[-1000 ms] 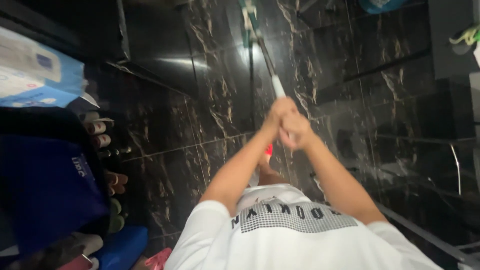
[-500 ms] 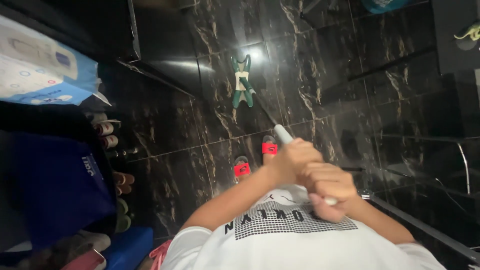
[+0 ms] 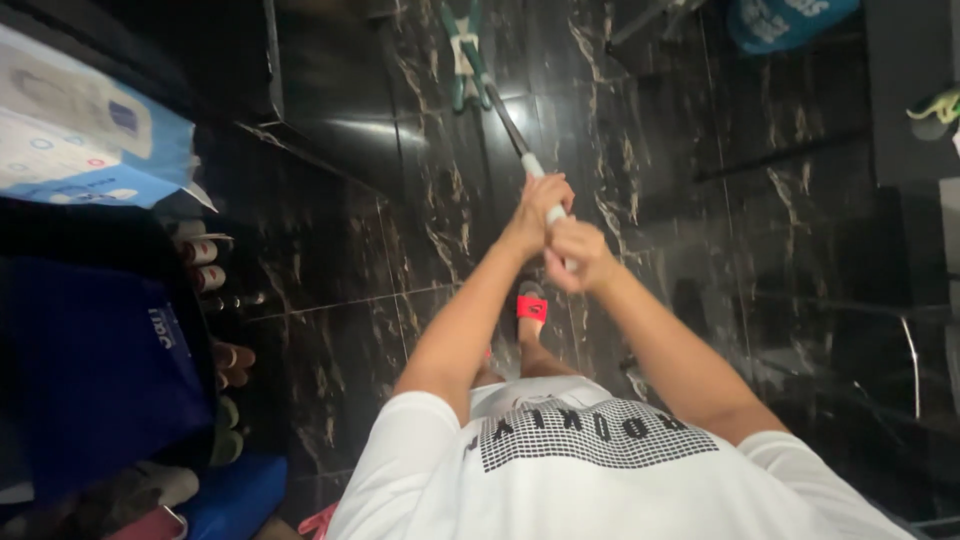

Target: The recorder is mopping the dark-tiled floor of a home environment.

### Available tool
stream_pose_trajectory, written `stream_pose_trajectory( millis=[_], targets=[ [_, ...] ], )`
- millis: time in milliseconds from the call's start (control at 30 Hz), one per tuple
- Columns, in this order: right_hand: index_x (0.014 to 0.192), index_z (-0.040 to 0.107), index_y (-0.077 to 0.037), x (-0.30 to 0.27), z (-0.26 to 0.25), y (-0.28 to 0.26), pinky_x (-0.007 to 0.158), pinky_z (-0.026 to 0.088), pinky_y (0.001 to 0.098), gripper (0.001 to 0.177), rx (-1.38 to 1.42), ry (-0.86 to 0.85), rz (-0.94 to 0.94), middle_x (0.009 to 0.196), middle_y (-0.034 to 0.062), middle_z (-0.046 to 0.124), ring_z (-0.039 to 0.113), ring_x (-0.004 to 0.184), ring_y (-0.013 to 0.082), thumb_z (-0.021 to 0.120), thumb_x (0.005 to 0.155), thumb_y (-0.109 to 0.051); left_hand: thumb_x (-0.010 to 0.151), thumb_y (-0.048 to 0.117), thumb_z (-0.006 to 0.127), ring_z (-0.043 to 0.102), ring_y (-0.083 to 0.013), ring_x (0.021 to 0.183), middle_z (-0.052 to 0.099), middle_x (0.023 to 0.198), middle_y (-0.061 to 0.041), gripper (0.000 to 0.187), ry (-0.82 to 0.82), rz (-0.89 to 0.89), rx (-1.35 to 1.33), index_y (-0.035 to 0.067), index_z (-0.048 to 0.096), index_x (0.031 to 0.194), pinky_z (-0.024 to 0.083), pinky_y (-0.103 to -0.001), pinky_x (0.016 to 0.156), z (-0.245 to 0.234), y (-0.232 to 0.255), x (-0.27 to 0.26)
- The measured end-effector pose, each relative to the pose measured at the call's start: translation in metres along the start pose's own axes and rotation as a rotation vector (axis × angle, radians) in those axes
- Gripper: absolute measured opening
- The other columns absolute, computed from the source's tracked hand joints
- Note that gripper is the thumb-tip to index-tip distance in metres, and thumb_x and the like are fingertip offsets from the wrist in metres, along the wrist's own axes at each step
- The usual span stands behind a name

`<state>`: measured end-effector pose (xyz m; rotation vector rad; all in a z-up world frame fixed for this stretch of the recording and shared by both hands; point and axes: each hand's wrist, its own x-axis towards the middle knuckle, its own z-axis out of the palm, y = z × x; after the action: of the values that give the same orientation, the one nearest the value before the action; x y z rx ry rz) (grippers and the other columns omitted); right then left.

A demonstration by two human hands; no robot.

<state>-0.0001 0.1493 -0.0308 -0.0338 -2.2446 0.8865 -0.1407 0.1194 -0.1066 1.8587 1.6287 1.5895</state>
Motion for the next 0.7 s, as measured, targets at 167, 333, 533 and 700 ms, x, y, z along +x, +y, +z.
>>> stream_pose_trajectory(
  millis=[167,333,533,700],
  targets=[
    [0.076,0.058,0.001,-0.008,-0.029,-0.047,0.062,0.049,0.0409,0.008,-0.029,0.089,0.113,0.077,0.0151,0.059,0.061,0.068,0.0348,0.061,0.073,0.008,0.061,0.022,0.08,0.059,-0.0347,0.087,0.058,0.083,-0.009,0.033,-0.102,0.04,-0.064,0.013,0.054,0.078,0.043,-0.047,0.081,0.013,0.028,-0.002],
    [0.073,0.058,0.004,-0.003,-0.089,-0.177,0.061,0.048,0.0385,0.004,-0.113,0.107,0.304,0.075,0.0177,0.061,0.061,0.065,0.0335,0.06,0.074,0.007,0.057,0.026,0.086,0.061,-0.0299,0.086,0.064,0.086,-0.006,0.039,-0.304,0.04,-0.391,0.013,0.061,0.084,0.047,-0.043,0.08,-0.004,0.147,0.001],
    [0.062,0.052,-0.003,0.002,-0.09,-0.239,0.059,0.049,0.0348,0.015,0.191,0.134,0.325,0.064,0.0085,0.054,0.057,0.057,0.0245,0.056,0.076,0.004,0.076,0.018,0.08,0.065,-0.0251,0.081,0.065,0.083,-0.004,0.021,-0.51,0.132,-0.64,0.011,0.062,0.085,0.049,-0.039,0.077,-0.002,0.184,-0.028],
    [0.063,0.049,-0.005,-0.002,-0.069,-0.205,0.063,0.052,0.0372,0.015,0.195,0.233,0.06,0.065,0.007,0.053,0.054,0.057,0.023,0.054,0.073,0.004,0.083,0.014,0.079,0.063,-0.0258,0.072,0.061,0.073,-0.003,0.022,-0.289,0.159,-0.451,0.014,0.059,0.073,0.047,-0.039,0.071,0.008,0.16,-0.034]
  ],
)
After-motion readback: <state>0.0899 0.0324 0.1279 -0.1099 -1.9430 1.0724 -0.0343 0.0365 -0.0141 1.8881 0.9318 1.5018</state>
